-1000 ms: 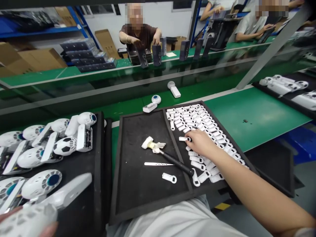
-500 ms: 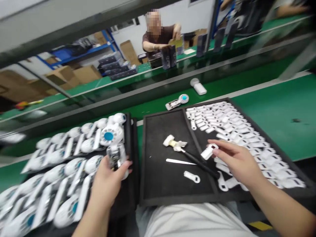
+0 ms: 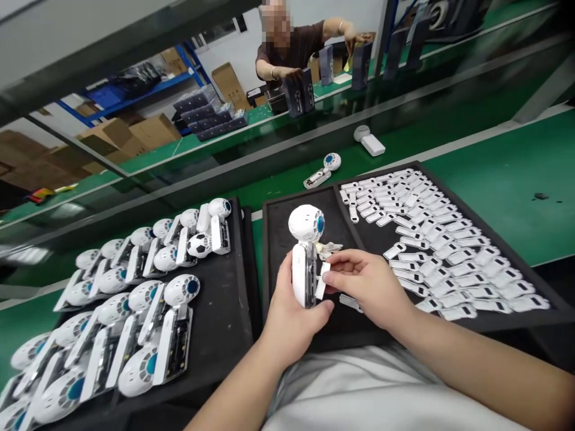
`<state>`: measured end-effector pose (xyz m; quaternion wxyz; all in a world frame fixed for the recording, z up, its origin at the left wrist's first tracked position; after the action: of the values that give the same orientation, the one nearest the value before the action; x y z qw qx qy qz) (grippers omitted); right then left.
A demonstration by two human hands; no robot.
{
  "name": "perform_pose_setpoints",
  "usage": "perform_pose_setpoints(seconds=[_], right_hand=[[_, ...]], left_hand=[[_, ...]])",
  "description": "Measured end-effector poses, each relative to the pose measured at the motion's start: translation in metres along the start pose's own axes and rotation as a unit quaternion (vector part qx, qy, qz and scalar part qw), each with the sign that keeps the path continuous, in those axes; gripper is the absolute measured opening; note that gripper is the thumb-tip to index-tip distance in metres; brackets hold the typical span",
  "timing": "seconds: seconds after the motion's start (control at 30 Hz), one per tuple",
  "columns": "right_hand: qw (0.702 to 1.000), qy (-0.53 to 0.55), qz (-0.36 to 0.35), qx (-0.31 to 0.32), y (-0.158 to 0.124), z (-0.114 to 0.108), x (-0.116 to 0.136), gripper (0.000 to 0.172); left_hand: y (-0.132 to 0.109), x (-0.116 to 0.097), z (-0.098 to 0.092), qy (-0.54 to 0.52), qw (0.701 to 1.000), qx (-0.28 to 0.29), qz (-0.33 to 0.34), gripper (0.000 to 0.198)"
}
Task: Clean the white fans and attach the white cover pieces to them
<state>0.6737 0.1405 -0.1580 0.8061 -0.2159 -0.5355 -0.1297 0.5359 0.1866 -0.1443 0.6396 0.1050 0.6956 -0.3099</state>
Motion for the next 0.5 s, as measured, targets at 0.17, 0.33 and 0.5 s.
perform_pose_setpoints(seconds=[0.17,0.33,0.5], right_hand=[[0.999,-0.040,-0.026,-0.025,-0.004,0.002,-0.008,0.033],[0.979,-0.145,-0.143,0.021,-0.003,0.002,-0.012,0.031],[0.747,-0.610,-0.257,0.064,0.010,-0.019,-0.027,0.051]], left_hand=[[-0.003,0.009,0.000,0.121,0.991,-0.050,0.027,0.085],[-0.003,0.015,-0.005,0.105,0.991,-0.076,0.030,0.074],[-0.002,0.015,-0.014,-0.126,0.990,-0.043,-0.053,0.076]])
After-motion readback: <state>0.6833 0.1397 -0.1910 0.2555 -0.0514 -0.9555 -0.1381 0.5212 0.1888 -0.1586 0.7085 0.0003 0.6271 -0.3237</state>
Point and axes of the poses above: each hand's wrist, its own y-axis towards the middle knuckle, its own z-axis out of the palm, x = y × z, the point moved 5 cm from there along y, towards the middle knuckle, and after that the axes turned 7 degrees about -z, right-handed, at the moved point
